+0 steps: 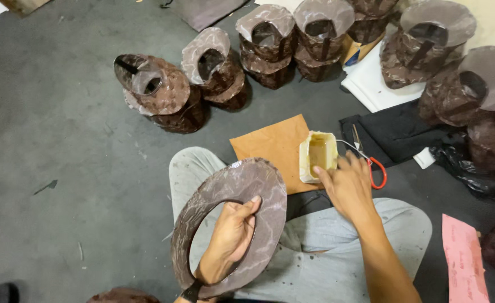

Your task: The person sits cross-legged on the floor and works on a shoe upper, dipping their fingers into a container of yellowish adhesive and rubbing it along the edge of the upper, turning the upper to treat different sections. Finished shoe uppers are arranged on the floor around them.

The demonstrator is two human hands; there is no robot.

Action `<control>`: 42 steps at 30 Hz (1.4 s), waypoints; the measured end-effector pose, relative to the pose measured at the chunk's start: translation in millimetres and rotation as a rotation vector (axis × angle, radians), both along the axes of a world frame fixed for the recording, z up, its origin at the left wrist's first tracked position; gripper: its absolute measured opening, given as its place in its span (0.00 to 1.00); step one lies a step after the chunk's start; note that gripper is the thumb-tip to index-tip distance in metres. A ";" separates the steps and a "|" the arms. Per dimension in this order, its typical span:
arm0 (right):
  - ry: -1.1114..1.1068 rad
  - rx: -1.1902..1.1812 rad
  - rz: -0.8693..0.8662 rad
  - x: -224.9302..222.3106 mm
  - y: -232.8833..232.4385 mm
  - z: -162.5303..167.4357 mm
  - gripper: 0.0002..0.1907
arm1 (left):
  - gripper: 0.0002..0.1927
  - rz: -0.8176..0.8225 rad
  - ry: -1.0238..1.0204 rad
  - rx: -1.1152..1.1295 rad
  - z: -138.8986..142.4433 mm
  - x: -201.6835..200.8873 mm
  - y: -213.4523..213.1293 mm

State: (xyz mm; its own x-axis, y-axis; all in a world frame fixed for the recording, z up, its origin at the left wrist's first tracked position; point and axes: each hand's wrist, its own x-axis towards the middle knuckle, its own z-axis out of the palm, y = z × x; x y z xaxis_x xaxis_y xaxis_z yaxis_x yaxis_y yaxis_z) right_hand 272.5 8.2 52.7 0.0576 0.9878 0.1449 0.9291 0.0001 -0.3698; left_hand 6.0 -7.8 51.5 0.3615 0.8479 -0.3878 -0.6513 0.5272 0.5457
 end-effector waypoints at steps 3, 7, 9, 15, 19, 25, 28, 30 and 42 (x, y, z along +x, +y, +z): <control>0.463 0.063 0.081 -7.2 -33.4 21.3 0.38 | 0.11 -0.010 -0.006 -0.025 -0.3 8.0 -0.3; 0.827 0.240 0.287 -27.4 -56.8 36.7 0.45 | 0.10 -0.068 -0.046 -0.025 3.4 19.0 -3.4; 0.833 0.242 0.298 -33.7 -59.1 40.3 0.47 | 0.09 -0.079 -0.052 -0.024 5.1 21.8 -3.7; 0.803 0.331 0.308 -42.7 -66.6 44.0 0.45 | 0.09 -0.045 -0.059 0.016 9.0 14.8 -0.5; 0.684 0.341 0.269 -35.2 -57.8 36.3 0.38 | 0.09 -0.068 -0.046 -0.024 16.5 16.4 -2.2; 0.253 0.016 -0.045 -7.5 6.7 -5.3 0.29 | 0.06 -0.202 0.185 0.113 21.8 8.9 -1.6; -0.075 0.194 0.030 -4.0 32.9 -23.1 0.31 | 0.05 -0.359 0.186 0.104 13.8 0.7 -5.2; -0.250 0.090 0.060 -2.7 44.6 -25.4 0.34 | 0.05 -0.368 0.176 0.123 5.6 -1.9 -6.2; 0.651 0.062 0.097 -0.1 -48.5 24.2 0.37 | 0.18 -0.154 0.280 0.116 -2.1 14.8 -2.3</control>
